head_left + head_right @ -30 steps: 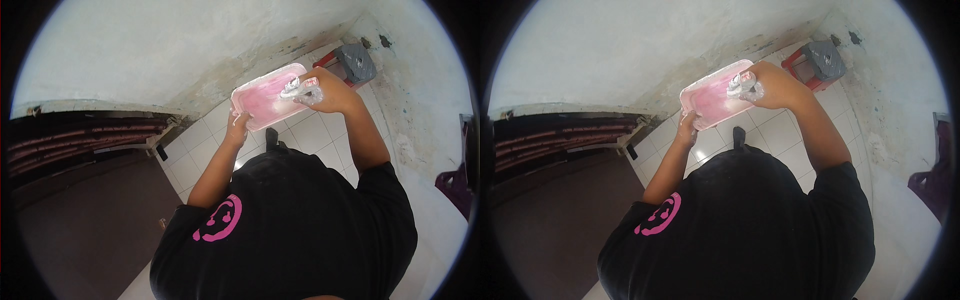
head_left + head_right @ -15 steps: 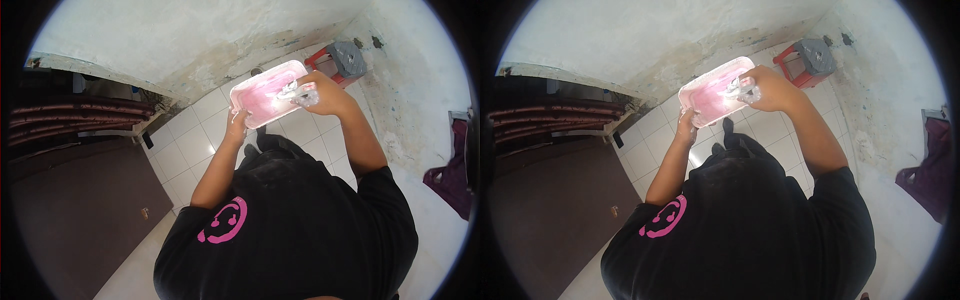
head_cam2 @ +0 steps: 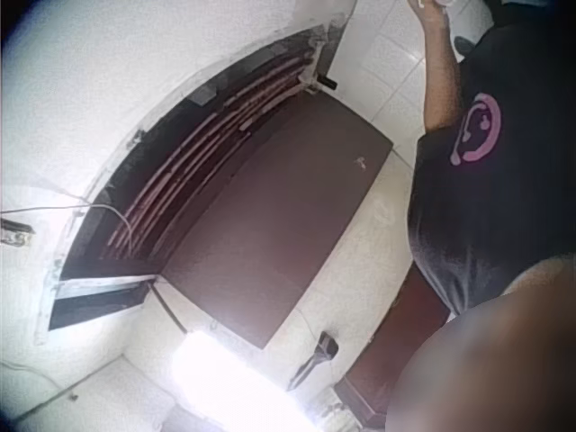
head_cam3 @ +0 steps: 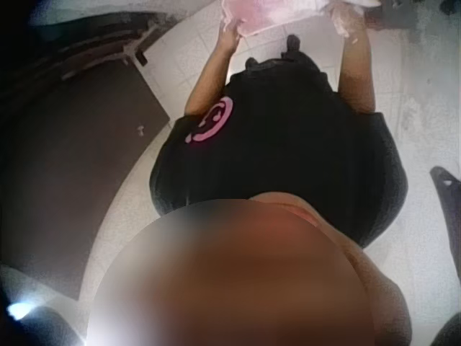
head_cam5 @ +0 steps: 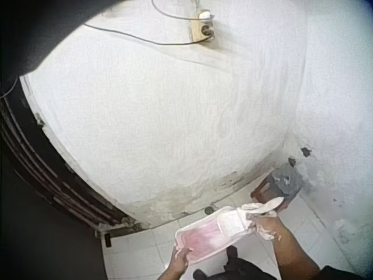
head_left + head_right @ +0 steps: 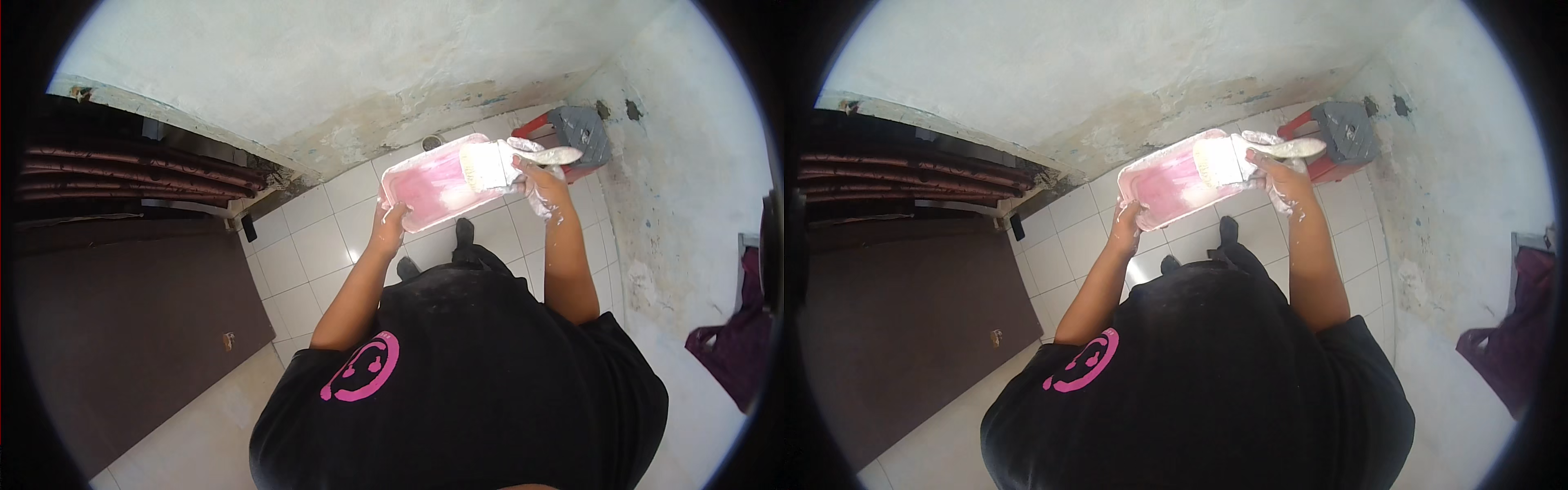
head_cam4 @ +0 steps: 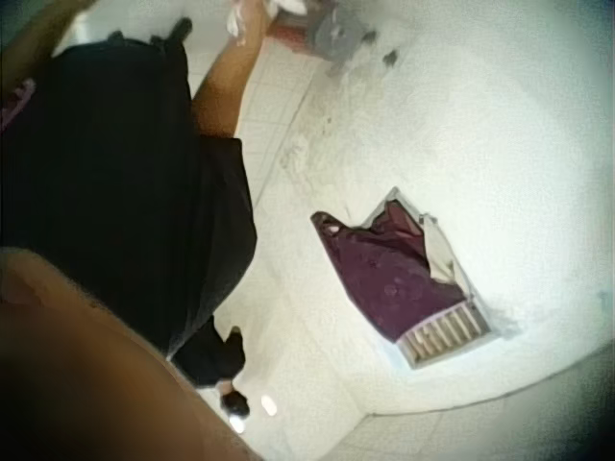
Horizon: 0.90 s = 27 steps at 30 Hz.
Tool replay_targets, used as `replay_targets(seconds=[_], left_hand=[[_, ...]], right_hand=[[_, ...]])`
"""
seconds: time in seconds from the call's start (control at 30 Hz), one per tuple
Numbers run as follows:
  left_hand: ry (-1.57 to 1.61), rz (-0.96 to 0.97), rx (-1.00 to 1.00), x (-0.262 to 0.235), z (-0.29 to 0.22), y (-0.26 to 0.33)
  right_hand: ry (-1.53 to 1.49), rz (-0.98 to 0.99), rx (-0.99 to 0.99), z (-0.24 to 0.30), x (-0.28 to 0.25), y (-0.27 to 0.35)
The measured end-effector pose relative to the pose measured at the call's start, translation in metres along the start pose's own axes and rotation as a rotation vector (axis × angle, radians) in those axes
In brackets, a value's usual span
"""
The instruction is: The person applies white putty from a container onto a wall using a brush.
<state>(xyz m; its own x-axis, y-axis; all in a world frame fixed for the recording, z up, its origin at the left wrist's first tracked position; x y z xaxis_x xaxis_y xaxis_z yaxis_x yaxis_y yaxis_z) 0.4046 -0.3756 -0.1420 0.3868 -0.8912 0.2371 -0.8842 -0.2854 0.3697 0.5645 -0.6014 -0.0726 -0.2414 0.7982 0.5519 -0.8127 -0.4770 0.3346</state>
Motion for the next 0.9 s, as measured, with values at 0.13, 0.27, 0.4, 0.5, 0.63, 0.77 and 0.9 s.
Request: replay_targets(seconds=[0.13,0.27,0.4,0.5,0.63,0.77,0.9], left_hand=[[0.061,-0.080,-0.015,0.014,0.010,-0.016],[0.007,-0.102,0.036,0.027,0.012,-0.035],[-0.006,-0.166,0.067,0.035,0.012,-0.047],[0.016,-0.226,0.036,0.026,0.027,-0.050],[0.086,-0.287,0.012,0.006,0.039,-0.043],[0.121,-0.345,-0.020,-0.014,0.035,-0.041],[0.048,-0.343,0.002,-0.049,0.021,-0.041]], right_hand=[[-0.343,0.040,0.088,-0.003,-0.016,-0.019],[-0.421,0.051,0.143,0.002,-0.041,-0.042],[-0.483,0.162,0.197,0.019,-0.058,-0.075],[-0.638,0.210,0.181,0.027,-0.056,-0.099],[-0.649,0.093,0.129,0.011,-0.049,-0.128],[-0.669,0.014,0.120,-0.027,-0.050,-0.165],[-0.738,-0.129,0.031,-0.073,-0.032,-0.209]])
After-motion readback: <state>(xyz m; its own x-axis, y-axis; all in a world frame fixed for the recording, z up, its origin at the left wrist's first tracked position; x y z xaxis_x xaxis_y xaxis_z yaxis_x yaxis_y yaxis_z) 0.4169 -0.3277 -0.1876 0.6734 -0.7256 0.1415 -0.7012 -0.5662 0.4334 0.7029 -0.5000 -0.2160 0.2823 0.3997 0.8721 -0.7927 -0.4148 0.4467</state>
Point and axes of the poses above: each hand's wrist, its own y-axis away from the middle knuckle, its own x-axis out of the palm, z = x × y, the point moved 3 cm from there along -y, towards the middle knuckle, and after that the axes turned 11 degrees about -y, right-handed, at the moved point
